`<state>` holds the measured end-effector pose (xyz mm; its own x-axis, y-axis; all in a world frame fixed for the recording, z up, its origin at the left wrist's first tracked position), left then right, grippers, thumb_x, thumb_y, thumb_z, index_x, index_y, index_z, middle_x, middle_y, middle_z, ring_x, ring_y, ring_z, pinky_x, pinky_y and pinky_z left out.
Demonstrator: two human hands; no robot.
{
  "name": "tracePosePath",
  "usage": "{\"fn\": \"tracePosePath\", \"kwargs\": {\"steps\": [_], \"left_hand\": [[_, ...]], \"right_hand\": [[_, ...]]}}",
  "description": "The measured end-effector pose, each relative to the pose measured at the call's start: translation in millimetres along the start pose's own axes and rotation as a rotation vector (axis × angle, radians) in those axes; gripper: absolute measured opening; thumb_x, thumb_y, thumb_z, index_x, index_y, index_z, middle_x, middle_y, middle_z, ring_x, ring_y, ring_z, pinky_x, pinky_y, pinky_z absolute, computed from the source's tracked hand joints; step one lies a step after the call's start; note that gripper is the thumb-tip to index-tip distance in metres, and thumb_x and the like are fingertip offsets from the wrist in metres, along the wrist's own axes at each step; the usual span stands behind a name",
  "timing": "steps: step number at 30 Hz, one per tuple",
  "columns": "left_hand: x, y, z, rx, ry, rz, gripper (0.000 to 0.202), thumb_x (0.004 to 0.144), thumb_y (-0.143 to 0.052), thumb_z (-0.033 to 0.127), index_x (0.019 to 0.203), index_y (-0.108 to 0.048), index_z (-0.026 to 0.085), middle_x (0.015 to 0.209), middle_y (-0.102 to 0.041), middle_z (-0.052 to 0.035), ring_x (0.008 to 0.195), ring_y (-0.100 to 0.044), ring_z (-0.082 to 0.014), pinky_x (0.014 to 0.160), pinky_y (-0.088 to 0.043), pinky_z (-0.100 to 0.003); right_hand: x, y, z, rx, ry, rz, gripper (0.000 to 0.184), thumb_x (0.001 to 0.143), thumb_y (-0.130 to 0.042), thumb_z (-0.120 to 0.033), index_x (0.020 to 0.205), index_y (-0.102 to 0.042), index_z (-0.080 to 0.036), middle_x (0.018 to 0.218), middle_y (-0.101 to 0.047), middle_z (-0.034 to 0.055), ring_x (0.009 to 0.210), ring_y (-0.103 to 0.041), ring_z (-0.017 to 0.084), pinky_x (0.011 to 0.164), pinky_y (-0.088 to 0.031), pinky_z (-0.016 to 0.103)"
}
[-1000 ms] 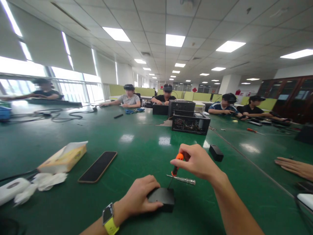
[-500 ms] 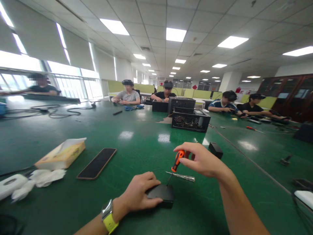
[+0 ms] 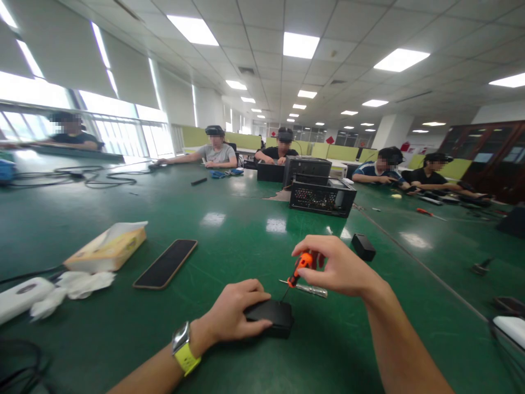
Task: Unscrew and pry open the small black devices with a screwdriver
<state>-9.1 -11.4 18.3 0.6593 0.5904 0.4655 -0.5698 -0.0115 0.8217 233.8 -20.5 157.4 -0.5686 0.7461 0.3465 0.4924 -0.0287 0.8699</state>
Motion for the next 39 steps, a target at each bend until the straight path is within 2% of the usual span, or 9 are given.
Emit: {"fn": "tracePosePath", "kwargs": {"steps": [5,9,11,15,21,25,31,36,39], "left_hand": [[1.3,2.5,1.2,0.039,-0.016,-0.025,0.04,0.079,-0.07,0.05,0.104,-0.073,0.019,0.09,-0.067,-0.0057,0.077,-0.064,-0.0204,0.066,-0.049,-0.027],[0.8,2.0,0.7,0.053,-0.039,-0.009,0.051,0.075,-0.072,0.06,0.105,-0.072,0.018,0.09,-0.067,-0.0063,0.077,-0.064,-0.0206,0.066,-0.049,-0.027],[0.5,0.8,0.0,0.043,-0.041,0.0,0.056,0.071,-0.075,0.063,0.105,-0.072,0.018,0.09,-0.067,-0.0064,0.077,-0.064,-0.0209,0.065,-0.048,-0.027],[0.1,-2.2,-0.9,0.012,-0.019,0.006,0.051,0.072,-0.076,0.059,0.103,-0.072,0.018,0.089,-0.065,-0.0059,0.078,-0.064,-0.0212,0.066,-0.049,-0.028],[-0.4,-2.8,1.3,0.005,0.002,0.016,0.043,0.077,-0.071,0.055,0.1,-0.072,0.018,0.086,-0.064,-0.0059,0.076,-0.062,-0.0215,0.065,-0.048,-0.029],[-0.3,-2.0,2.4,0.003,0.003,0.011,0.042,0.077,-0.071,0.054,0.099,-0.073,0.019,0.085,-0.064,-0.0056,0.075,-0.062,-0.0211,0.065,-0.048,-0.029],[0.4,-1.3,2.5,0.022,-0.002,0.012,0.044,0.077,-0.07,0.056,0.101,-0.072,0.019,0.087,-0.064,-0.0058,0.076,-0.062,-0.0206,0.065,-0.048,-0.028],[0.2,-0.6,2.8,0.031,-0.002,-0.003,0.045,0.077,-0.071,0.057,0.101,-0.072,0.019,0.088,-0.064,-0.0059,0.077,-0.062,-0.0209,0.066,-0.049,-0.028],[-0.3,-0.4,2.8,0.033,0.002,-0.007,0.046,0.077,-0.071,0.057,0.102,-0.072,0.019,0.088,-0.064,-0.0057,0.077,-0.062,-0.0208,0.065,-0.048,-0.028]], "right_hand": [[0.5,-2.6,2.4,-0.059,-0.08,0.001,0.02,0.085,-0.064,-0.035,0.095,-0.072,-0.02,0.07,-0.067,-0.0001,0.06,-0.057,0.014,0.058,-0.042,0.025],[2.1,-1.7,-2.7,-0.006,-0.005,0.019,0.022,0.083,-0.063,-0.026,0.104,-0.068,-0.019,0.087,-0.069,0.0027,0.072,-0.062,0.016,0.066,-0.045,0.026],[1.5,-0.2,-4.2,-0.007,0.001,0.009,0.024,0.083,-0.064,-0.026,0.105,-0.068,-0.019,0.084,-0.068,0.002,0.071,-0.061,0.015,0.065,-0.045,0.025],[-0.7,1.7,-1.3,-0.037,-0.089,-0.036,0.023,0.085,-0.064,-0.036,0.1,-0.071,-0.02,0.068,-0.064,-0.0011,0.06,-0.056,0.014,0.057,-0.042,0.025],[-1.7,4.1,1.4,-0.015,-0.082,-0.031,0.025,0.083,-0.063,-0.026,0.107,-0.069,-0.019,0.087,-0.069,0.0024,0.073,-0.061,0.016,0.067,-0.046,0.027],[-1.1,4.2,1.2,-0.03,-0.152,-0.062,0.026,0.086,-0.064,-0.039,0.102,-0.071,-0.021,0.068,-0.063,-0.0012,0.06,-0.056,0.015,0.057,-0.042,0.026],[-0.6,4.2,3.0,-0.005,-0.118,-0.036,0.027,0.084,-0.063,-0.027,0.109,-0.068,-0.019,0.085,-0.069,0.0027,0.07,-0.061,0.016,0.065,-0.046,0.027],[-0.8,4.8,3.5,-0.026,-0.131,-0.047,0.026,0.086,-0.064,-0.037,0.104,-0.071,-0.02,0.077,-0.068,0.0011,0.065,-0.059,0.016,0.06,-0.045,0.026],[-1.6,5.0,3.1,0.005,-0.112,-0.03,0.026,0.085,-0.065,-0.03,0.108,-0.07,-0.02,0.086,-0.071,0.003,0.071,-0.062,0.016,0.063,-0.047,0.026]]}}
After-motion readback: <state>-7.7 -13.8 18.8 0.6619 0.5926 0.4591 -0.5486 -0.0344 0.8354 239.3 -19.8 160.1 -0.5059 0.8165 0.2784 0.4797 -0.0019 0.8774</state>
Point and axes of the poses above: each hand's wrist, its own x-axis towards the middle knuckle, its own y-axis out of the back of the hand, z = x × y, the point moved 1 cm from there along x, towards the middle knuckle
